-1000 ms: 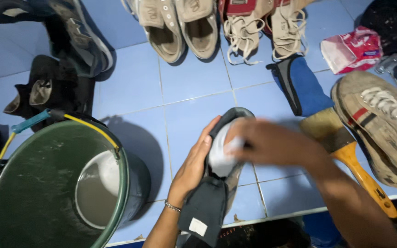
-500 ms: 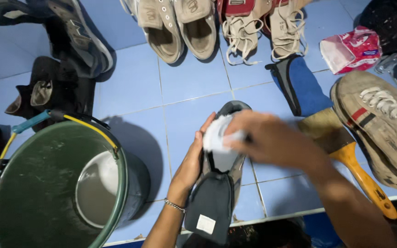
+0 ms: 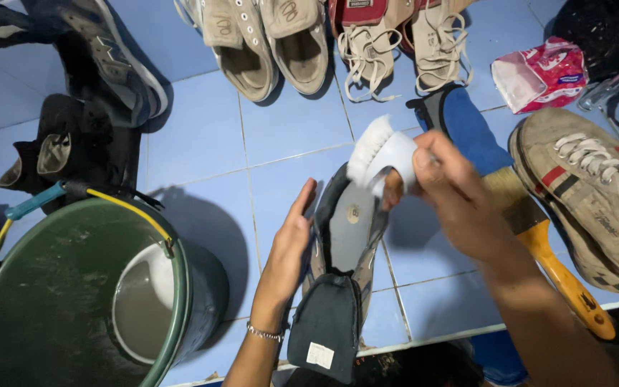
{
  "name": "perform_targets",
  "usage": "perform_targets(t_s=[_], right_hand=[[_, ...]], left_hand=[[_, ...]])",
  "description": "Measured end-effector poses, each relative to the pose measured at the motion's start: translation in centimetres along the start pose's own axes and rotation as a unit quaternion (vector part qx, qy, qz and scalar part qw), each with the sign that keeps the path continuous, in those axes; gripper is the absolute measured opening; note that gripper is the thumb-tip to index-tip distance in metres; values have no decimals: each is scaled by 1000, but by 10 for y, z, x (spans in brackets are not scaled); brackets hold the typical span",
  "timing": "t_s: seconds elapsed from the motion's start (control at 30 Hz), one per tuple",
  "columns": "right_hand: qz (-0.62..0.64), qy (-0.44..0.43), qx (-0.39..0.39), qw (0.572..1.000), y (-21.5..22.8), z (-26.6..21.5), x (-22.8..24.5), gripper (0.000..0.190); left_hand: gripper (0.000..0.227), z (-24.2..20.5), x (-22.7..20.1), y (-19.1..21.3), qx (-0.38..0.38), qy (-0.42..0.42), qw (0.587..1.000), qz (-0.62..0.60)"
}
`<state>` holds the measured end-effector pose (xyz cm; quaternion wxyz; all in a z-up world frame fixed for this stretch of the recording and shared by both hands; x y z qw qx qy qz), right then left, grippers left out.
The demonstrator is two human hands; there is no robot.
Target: The person cleans the interior of a shoe by hand using a damp cloth dipped in a bucket of soapy water.
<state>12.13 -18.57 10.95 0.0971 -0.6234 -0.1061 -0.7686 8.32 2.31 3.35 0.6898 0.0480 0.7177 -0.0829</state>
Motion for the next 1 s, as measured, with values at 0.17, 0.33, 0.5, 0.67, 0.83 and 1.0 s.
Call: perform_targets(t_s=[0.17,0.33,0.5,0.67,0.83,1.0], right_hand=[[154,-108,39,981,-5,-7,-22,32],[-172,-72,127,974,-17,-15,-19,30],[-272,155,322,893,-49,-11,-12,27],[-338,218,140,905,-51,5,-26,36],[-281,162,248,913,-49,-2,-4,26],[-334,181,123,917,-43,0,-16,41]], left_hand=[[111,-26,-13,-12,59,36,980,186],[107,-35,-5,-7,65,61,971,221],[108,-38,15,0,92,31,978,182],[89,-40,11,7,52,59,982,172],[79,-41,15,9,69,24,983,169],[74,-41,18,11,52,63,978,191]])
Point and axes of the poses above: each hand's wrist, its own z-axis towards the middle knuckle, its own y-axis out of the back of the hand, x = y × z, the point moved 3 cm from there along z, towards the middle knuckle, and after that the axes turned 1 degree about z, right-handed, at the moved point
